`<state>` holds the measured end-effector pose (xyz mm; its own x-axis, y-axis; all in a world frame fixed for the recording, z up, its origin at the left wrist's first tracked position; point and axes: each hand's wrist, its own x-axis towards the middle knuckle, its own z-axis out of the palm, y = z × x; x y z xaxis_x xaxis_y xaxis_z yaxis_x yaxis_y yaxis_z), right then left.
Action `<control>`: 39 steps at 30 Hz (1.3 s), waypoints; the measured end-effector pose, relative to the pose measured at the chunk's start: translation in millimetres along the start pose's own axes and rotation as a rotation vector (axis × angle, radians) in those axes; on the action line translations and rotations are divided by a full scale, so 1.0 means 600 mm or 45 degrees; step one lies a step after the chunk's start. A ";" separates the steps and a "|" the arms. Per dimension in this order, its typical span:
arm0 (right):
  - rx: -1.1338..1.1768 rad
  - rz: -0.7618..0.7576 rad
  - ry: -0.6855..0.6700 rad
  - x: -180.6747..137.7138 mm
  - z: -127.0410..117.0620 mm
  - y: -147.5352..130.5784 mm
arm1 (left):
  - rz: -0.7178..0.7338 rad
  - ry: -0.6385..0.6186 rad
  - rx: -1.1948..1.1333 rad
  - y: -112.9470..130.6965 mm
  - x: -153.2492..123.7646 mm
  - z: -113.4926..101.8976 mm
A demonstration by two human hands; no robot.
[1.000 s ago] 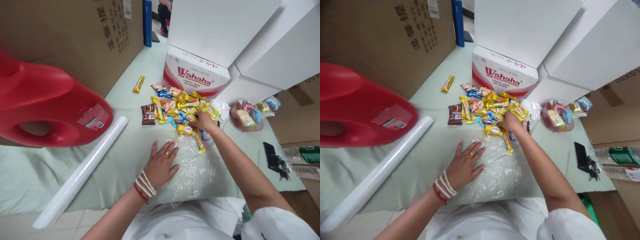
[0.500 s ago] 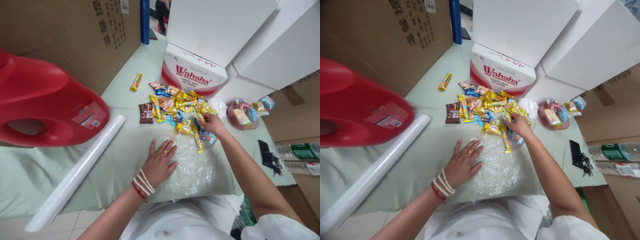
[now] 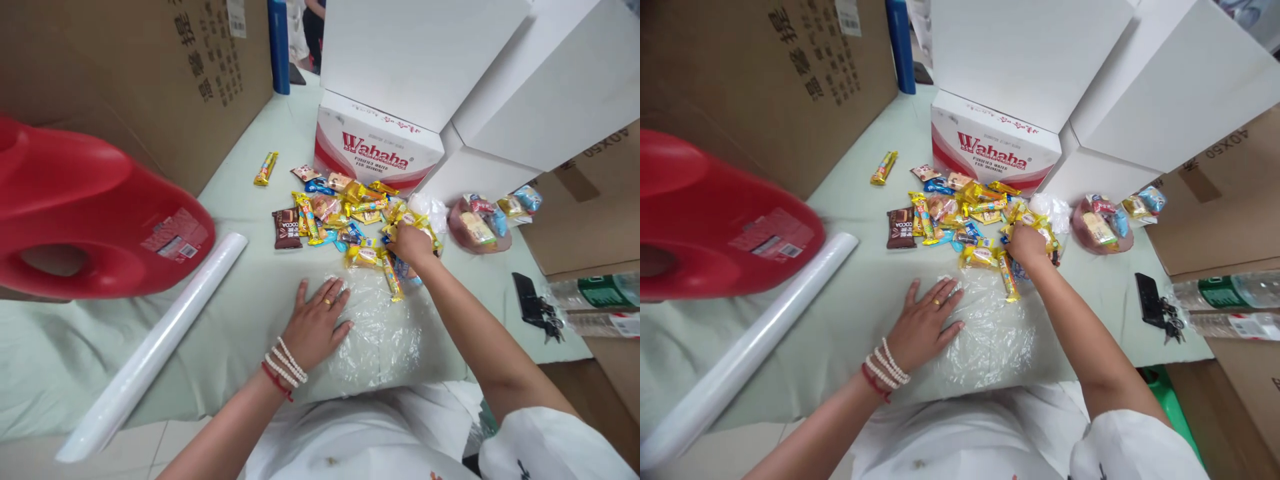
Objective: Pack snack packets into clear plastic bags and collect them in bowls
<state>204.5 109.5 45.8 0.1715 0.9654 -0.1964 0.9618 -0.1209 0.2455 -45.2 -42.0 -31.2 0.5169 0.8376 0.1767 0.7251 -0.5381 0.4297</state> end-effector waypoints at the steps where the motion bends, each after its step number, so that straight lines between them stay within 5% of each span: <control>1: -0.009 -0.028 -0.004 0.000 -0.001 -0.001 | 0.002 0.001 0.005 0.000 0.000 0.001; 5: -0.002 -0.194 -0.041 -0.006 0.001 0.005 | 0.004 -0.008 0.008 0.000 -0.001 0.001; 11: 0.079 -0.191 -0.075 -0.022 0.002 0.026 | 0.013 -0.007 0.026 0.001 -0.002 0.001; 20: 0.595 -0.126 0.492 -0.169 -0.067 0.103 | 0.041 0.007 0.107 0.010 -0.017 0.000; 24: 0.808 -0.601 0.159 -0.260 -0.046 0.091 | 0.057 -0.012 0.180 0.021 -0.048 0.000; 28: 0.474 -0.970 -0.156 -0.297 0.017 0.034 | 0.020 -0.047 0.221 0.017 -0.065 -0.002; 33: 0.269 -1.012 -0.123 -0.285 0.055 0.002 | 0.018 -0.127 0.232 -0.010 -0.075 -0.019; 39: 0.739 -1.007 0.002 -0.329 0.077 0.108 | 0.190 0.026 0.144 0.009 -0.130 -0.061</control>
<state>242.9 -99.5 56.6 -0.5676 0.8170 -0.1016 0.7545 0.4668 -0.4613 -98.5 -106.7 -10.5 0.6142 0.7487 0.2494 0.6880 -0.6628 0.2955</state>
